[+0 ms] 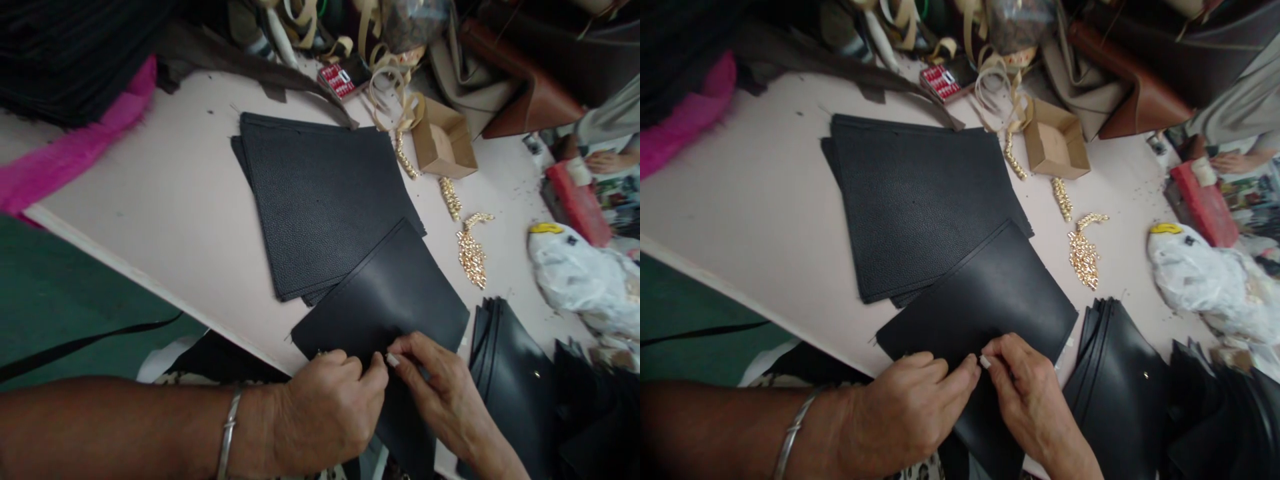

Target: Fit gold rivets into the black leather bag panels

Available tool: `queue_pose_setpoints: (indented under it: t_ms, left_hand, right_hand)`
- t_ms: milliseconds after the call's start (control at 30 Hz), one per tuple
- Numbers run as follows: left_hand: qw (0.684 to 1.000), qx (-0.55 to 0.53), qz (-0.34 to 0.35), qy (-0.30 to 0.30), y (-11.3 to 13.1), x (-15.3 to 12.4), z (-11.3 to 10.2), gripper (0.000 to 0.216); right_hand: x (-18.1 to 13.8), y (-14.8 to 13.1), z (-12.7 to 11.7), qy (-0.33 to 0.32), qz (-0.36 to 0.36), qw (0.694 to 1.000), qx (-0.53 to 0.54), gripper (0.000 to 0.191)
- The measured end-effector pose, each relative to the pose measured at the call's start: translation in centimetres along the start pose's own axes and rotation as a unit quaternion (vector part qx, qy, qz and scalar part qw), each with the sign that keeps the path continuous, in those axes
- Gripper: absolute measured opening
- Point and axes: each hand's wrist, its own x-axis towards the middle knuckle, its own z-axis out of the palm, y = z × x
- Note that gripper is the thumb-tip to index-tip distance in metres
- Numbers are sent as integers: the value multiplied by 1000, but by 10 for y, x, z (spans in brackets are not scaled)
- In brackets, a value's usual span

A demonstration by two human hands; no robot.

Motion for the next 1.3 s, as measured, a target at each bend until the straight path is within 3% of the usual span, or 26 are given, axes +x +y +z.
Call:
queue_pose_setpoints:
  t_ms: [367,667,1067,1300]
  left_hand:
    - [1000,-3,-4,1,1,1,-1,33]
    - [1000,-6,-5,4,1,-1,0,34]
    - [1000,-11,-1,3,-1,-1,-1,34]
    - [1000,-11,2,-11,0,-1,-1,33]
  right_hand:
    - [6,-8,0,-1,52,999,-14,17]
    - [8,-12,-5,-26,61,997,-49,20]
    - [9,-16,0,-2,66,995,-81,18]
    - [17,-18,-7,-55,151,987,-19,19]
